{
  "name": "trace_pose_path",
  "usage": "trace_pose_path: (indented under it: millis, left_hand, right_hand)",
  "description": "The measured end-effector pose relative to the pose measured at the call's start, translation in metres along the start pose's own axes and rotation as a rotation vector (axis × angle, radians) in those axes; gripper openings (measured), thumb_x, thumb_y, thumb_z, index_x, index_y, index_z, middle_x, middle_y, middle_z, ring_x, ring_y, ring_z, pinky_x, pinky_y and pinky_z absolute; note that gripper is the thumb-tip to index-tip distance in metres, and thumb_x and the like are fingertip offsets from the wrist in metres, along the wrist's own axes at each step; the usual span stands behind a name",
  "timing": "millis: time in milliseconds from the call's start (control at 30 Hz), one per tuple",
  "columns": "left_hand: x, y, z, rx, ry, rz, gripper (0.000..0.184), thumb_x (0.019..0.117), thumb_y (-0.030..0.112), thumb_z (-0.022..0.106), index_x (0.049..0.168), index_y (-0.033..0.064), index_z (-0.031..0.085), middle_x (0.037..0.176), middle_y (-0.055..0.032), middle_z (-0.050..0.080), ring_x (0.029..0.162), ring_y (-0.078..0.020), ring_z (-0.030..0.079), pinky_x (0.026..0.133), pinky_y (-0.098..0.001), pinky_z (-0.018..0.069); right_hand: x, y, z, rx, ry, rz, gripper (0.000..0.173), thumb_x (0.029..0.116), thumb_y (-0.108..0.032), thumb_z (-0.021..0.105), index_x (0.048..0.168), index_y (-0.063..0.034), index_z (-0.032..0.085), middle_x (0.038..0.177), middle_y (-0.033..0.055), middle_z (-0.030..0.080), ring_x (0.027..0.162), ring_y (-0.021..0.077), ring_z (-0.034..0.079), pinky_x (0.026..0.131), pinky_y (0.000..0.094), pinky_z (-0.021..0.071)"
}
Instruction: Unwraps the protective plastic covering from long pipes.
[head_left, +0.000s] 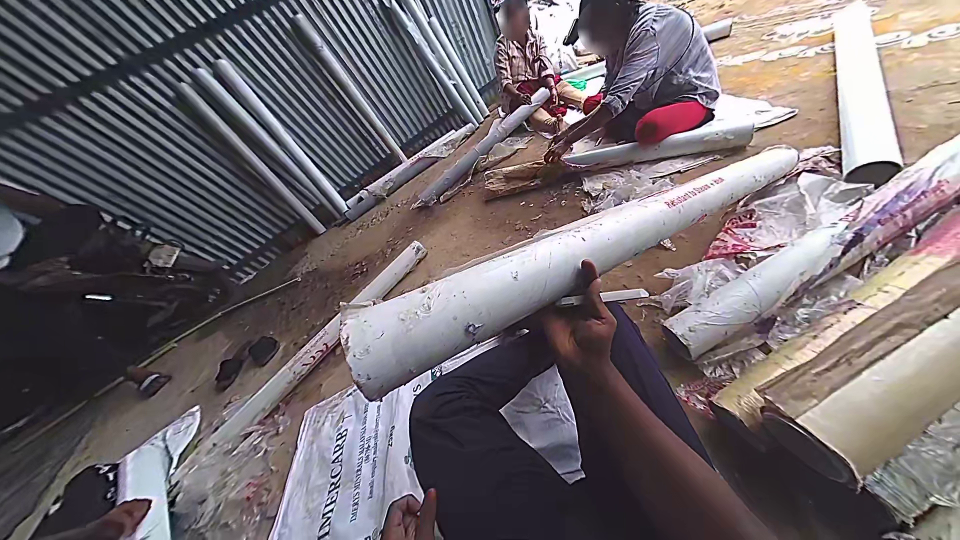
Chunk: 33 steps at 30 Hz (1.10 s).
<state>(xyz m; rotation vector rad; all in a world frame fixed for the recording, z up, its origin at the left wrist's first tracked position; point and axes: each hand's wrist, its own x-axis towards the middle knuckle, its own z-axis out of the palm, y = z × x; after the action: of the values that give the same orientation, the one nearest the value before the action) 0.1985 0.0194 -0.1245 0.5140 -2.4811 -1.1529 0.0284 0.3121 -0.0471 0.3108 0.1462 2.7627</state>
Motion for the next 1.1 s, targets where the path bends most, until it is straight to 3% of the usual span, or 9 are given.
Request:
trace_pose_path:
  millis: [167,333,433,533,700,833,1000,1067,1100]
  left_hand:
    - [0.009,0.085,0.072,-0.089,-0.171,0.534,0.039,0.0947,0.045,0.064,0.099,0.0074,0.07,0.076,0.0053,0.061,0.068,-0.0028,0.057,0.065,-0.0226,0.0509]
    - [0.013,0.17,0.15,0.116,-0.416,0.342,0.065,0.0965,0.057,0.056,0.128,0.0,0.06,0.103,-0.0166,0.07,0.095,-0.032,0.069,0.084,-0.0546,0.0554]
    - [0.027,0.164,0.167,0.217,-0.381,0.269,0.062,0.0994,0.064,0.05,0.093,0.004,0.065,0.072,-0.0109,0.062,0.071,-0.0301,0.064,0.066,-0.0538,0.0512]
    - [0.032,0.14,0.165,0.047,-0.474,0.364,0.057,0.1047,0.053,0.046,0.07,0.0091,0.056,0.058,-0.0001,0.046,0.055,-0.0171,0.05,0.058,-0.0427,0.044]
    - [-0.015,0.105,0.119,-0.163,-0.571,0.719,0.055,0.1055,0.043,0.049,0.061,0.0118,0.048,0.051,0.004,0.039,0.045,-0.0064,0.04,0.045,-0.0264,0.0362]
    - [-0.026,0.07,0.093,-0.336,-0.47,0.518,0.036,0.1035,0.032,0.057,0.075,0.0099,0.061,0.06,0.0075,0.054,0.051,0.0014,0.049,0.05,-0.0158,0.0435]
    - [0.005,0.095,0.047,-0.508,0.058,0.456,0.019,0.1035,0.016,0.052,0.086,0.018,0.06,0.072,0.0172,0.062,0.068,0.0074,0.06,0.065,-0.0112,0.0521]
    - [0.035,0.114,0.025,-0.586,0.247,0.544,0.018,0.1074,0.035,0.047,0.105,0.0209,0.058,0.093,0.0187,0.066,0.09,0.0042,0.065,0.079,-0.0164,0.0543]
    - [0.05,0.125,0.014,-0.576,0.288,0.58,0.041,0.1051,0.053,0.048,0.118,0.015,0.055,0.107,0.0146,0.066,0.103,0.0013,0.064,0.086,-0.0197,0.0535]
  right_hand:
    - [-0.006,-0.008,0.015,0.012,-0.016,0.001,0.033,0.109,-0.04,0.043,0.129,-0.0232,0.063,0.124,0.0123,0.066,0.116,0.0336,0.064,0.096,0.06,0.0532]
    - [-0.017,-0.021,0.025,0.03,0.009,0.002,0.033,0.1095,-0.038,0.041,0.128,-0.0205,0.062,0.124,0.0138,0.066,0.116,0.0337,0.064,0.095,0.0591,0.0538]
    - [-0.019,-0.022,0.02,0.043,0.025,0.011,0.033,0.1094,-0.037,0.041,0.127,-0.0193,0.062,0.124,0.015,0.065,0.116,0.0349,0.064,0.095,0.0606,0.053]
    - [-0.017,-0.02,0.014,0.044,0.069,0.015,0.03,0.1093,-0.034,0.043,0.126,-0.0162,0.06,0.122,0.0168,0.065,0.113,0.037,0.064,0.091,0.063,0.0534]
    - [-0.019,-0.02,0.008,0.014,0.099,0.007,0.031,0.1104,-0.034,0.039,0.125,-0.0147,0.059,0.118,0.0155,0.066,0.11,0.0348,0.066,0.09,0.0609,0.0545]
    - [-0.026,-0.021,0.02,-0.002,0.091,0.0,0.033,0.1105,-0.034,0.038,0.126,-0.0174,0.062,0.121,0.0137,0.066,0.113,0.0328,0.065,0.094,0.059,0.0536]
    - [-0.021,-0.026,0.027,-0.013,0.032,-0.008,0.033,0.1112,-0.036,0.037,0.126,-0.0177,0.06,0.122,0.0122,0.067,0.117,0.0312,0.065,0.098,0.0569,0.0531]
    - [-0.015,-0.022,0.024,-0.016,0.005,0.025,0.031,0.1103,-0.035,0.041,0.128,-0.0171,0.059,0.122,0.0141,0.067,0.115,0.0341,0.066,0.094,0.0592,0.0551]
    - [-0.012,-0.02,0.019,-0.017,0.0,0.049,0.031,0.1094,-0.035,0.045,0.129,-0.0168,0.06,0.123,0.0154,0.067,0.114,0.036,0.067,0.092,0.0604,0.056]
